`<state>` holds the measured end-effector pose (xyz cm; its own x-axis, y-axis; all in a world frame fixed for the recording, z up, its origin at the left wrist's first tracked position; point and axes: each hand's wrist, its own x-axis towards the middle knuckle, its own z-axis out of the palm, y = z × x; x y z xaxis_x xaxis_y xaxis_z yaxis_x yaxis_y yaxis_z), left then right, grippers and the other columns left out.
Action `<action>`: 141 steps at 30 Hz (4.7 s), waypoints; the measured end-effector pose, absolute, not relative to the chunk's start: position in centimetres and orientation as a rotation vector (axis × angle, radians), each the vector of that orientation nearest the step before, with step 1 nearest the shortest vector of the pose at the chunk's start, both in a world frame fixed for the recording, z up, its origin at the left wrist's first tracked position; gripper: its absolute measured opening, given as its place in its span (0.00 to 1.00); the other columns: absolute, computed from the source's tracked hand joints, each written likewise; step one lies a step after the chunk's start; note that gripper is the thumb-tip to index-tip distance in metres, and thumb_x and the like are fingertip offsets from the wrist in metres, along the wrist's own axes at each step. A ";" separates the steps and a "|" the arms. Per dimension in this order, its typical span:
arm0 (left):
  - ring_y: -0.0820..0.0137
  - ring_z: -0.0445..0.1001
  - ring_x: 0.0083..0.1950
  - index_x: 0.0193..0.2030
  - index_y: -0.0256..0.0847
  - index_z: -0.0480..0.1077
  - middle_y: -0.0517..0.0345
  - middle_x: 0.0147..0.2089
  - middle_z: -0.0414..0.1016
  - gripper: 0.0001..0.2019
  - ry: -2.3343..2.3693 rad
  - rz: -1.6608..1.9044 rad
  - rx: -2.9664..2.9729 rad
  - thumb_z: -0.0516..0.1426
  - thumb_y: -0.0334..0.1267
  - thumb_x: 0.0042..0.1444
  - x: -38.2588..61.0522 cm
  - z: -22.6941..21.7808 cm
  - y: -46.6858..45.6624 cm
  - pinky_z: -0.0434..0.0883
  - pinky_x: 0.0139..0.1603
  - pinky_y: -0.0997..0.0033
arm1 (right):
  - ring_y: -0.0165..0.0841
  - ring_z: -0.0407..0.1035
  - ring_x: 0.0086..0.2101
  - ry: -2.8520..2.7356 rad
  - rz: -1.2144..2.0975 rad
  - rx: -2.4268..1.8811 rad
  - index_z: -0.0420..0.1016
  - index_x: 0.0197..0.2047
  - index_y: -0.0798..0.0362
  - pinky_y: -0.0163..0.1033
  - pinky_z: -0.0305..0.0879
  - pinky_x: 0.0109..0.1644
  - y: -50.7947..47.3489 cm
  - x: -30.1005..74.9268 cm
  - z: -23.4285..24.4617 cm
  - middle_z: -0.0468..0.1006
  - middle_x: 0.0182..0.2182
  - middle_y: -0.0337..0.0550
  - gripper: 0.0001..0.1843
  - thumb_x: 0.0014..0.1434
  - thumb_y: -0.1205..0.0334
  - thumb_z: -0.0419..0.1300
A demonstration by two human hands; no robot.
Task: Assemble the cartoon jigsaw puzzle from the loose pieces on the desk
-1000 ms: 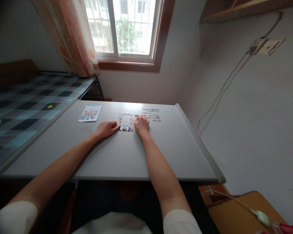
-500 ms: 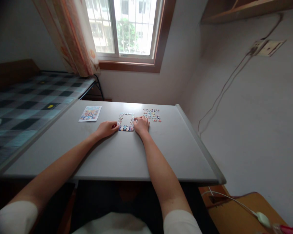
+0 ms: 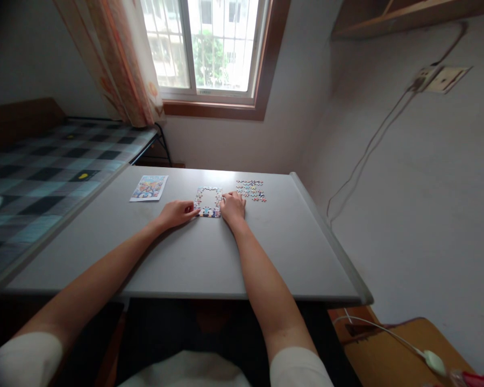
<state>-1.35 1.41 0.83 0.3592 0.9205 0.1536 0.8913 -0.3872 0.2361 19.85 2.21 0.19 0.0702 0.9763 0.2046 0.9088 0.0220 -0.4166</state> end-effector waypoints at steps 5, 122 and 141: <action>0.69 0.69 0.27 0.28 0.43 0.70 0.57 0.27 0.74 0.24 1.640 0.394 2.490 0.52 0.63 0.52 -1.3 1.1 1.2 0.53 0.27 0.72 | 0.42 0.60 0.54 -1.879 0.210 -1.915 0.77 0.51 0.49 0.45 0.56 0.57 2.1 19.8 0.1 0.69 0.55 0.48 0.18 0.62 0.57 0.51; 0.68 0.69 0.28 0.27 0.42 0.69 0.57 0.28 0.75 0.23 1.652 0.363 2.485 0.52 0.62 0.52 -1.2 1.4 1.0 0.54 0.27 0.72 | 0.45 0.56 0.57 -1.913 0.209 -1.950 0.71 0.57 0.48 0.49 0.55 0.58 1.8 19.3 0.1 0.66 0.60 0.47 0.23 0.61 0.53 0.52; 0.69 0.67 0.27 0.27 0.43 0.68 0.59 0.26 0.73 0.23 1.622 0.375 2.477 0.52 0.62 0.52 -1.4 1.2 1.2 0.52 0.26 0.72 | 0.43 0.63 0.54 -1.200 0.198 -2.172 0.60 0.65 0.45 0.51 0.57 0.58 3.3 29.8 1.5 0.78 0.49 0.42 0.35 0.54 0.71 0.51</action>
